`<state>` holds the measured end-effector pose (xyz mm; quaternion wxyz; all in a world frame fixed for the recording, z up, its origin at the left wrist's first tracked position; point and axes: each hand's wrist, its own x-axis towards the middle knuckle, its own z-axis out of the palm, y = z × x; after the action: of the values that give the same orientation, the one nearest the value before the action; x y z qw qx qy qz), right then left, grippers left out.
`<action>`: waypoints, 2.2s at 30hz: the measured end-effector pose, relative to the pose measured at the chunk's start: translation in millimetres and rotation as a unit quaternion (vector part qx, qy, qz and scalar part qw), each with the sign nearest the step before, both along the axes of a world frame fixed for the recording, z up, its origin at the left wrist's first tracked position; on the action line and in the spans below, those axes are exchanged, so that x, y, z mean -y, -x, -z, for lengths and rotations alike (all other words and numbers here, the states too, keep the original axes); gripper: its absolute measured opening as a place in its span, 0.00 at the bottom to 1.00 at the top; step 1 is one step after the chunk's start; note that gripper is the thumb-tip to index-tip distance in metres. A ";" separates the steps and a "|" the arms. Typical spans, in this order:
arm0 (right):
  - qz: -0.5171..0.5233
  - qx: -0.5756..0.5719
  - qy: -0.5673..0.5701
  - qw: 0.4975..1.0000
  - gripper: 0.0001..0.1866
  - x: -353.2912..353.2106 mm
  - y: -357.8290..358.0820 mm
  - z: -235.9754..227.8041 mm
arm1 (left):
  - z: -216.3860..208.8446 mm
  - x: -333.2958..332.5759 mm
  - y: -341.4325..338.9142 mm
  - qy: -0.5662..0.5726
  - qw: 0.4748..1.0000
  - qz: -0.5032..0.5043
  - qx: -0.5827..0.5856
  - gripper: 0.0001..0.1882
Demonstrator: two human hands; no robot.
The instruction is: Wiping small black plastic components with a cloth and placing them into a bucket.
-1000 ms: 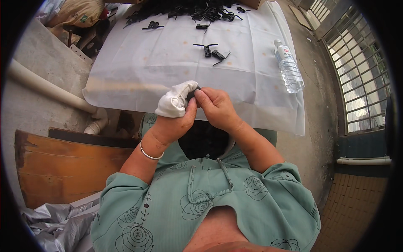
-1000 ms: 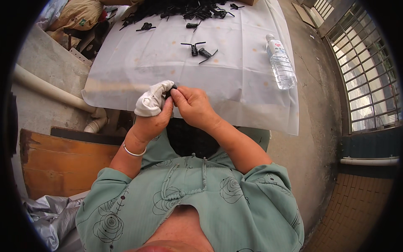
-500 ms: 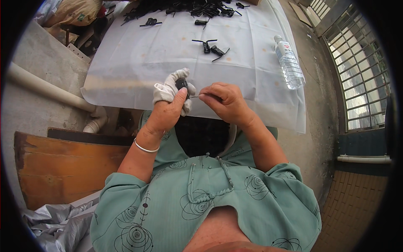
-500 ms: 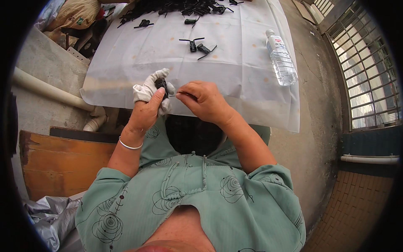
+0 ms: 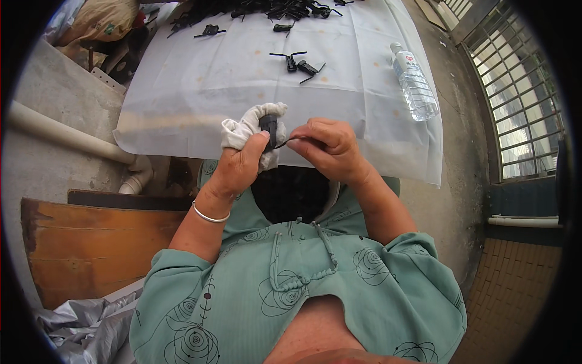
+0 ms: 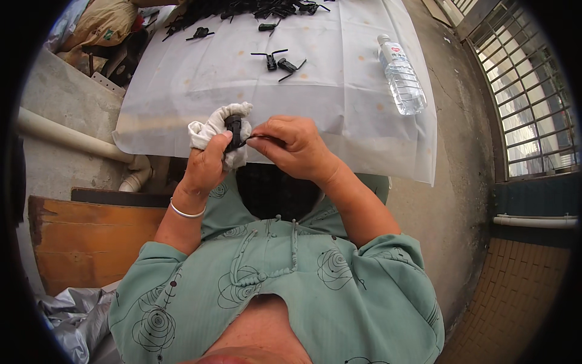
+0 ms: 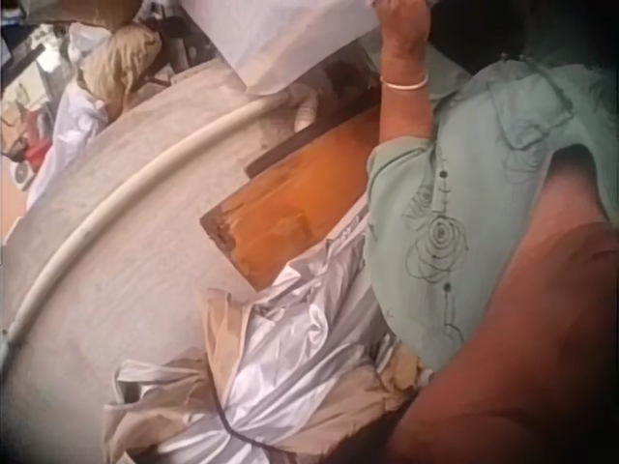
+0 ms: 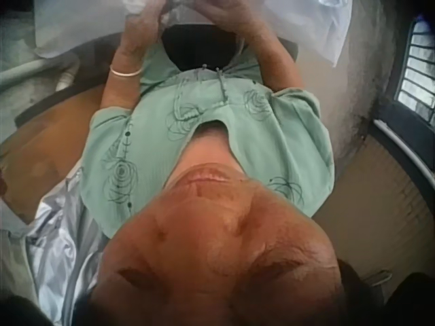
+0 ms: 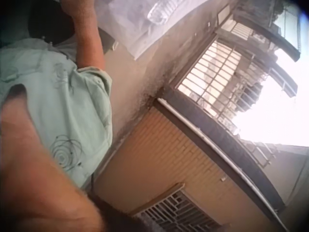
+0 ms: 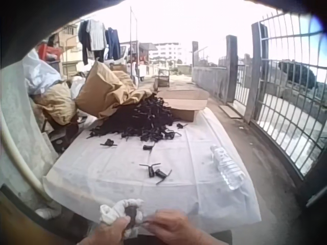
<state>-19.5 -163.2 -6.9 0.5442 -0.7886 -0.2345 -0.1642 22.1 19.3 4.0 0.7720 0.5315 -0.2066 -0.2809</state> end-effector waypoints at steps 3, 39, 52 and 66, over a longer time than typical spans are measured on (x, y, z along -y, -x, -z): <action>0.036 -0.076 -0.037 0.996 0.05 -6.0 -1.8 -5.1 | -9.6 4.1 9.2 -0.118 0.976 -0.030 0.178 0.17; 0.085 -0.087 0.047 0.992 0.06 28.6 -55.9 18.5 | 34.8 10.8 -43.4 -0.019 0.991 -0.090 -0.100 0.11; 0.180 0.135 0.049 0.973 0.07 -19.4 -23.1 -2.7 | 13.5 19.7 -15.4 -0.041 0.989 -0.099 0.101 0.14; 0.062 -0.046 0.088 0.993 0.13 -9.1 -29.3 -1.4 | 5.1 21.2 -5.5 -0.135 0.968 -0.149 0.149 0.17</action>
<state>9.8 -154.1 -5.5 0.4713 -0.8534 -0.1731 -0.1402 27.6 -2.0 -1.1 0.6872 0.6911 -0.1976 -0.1053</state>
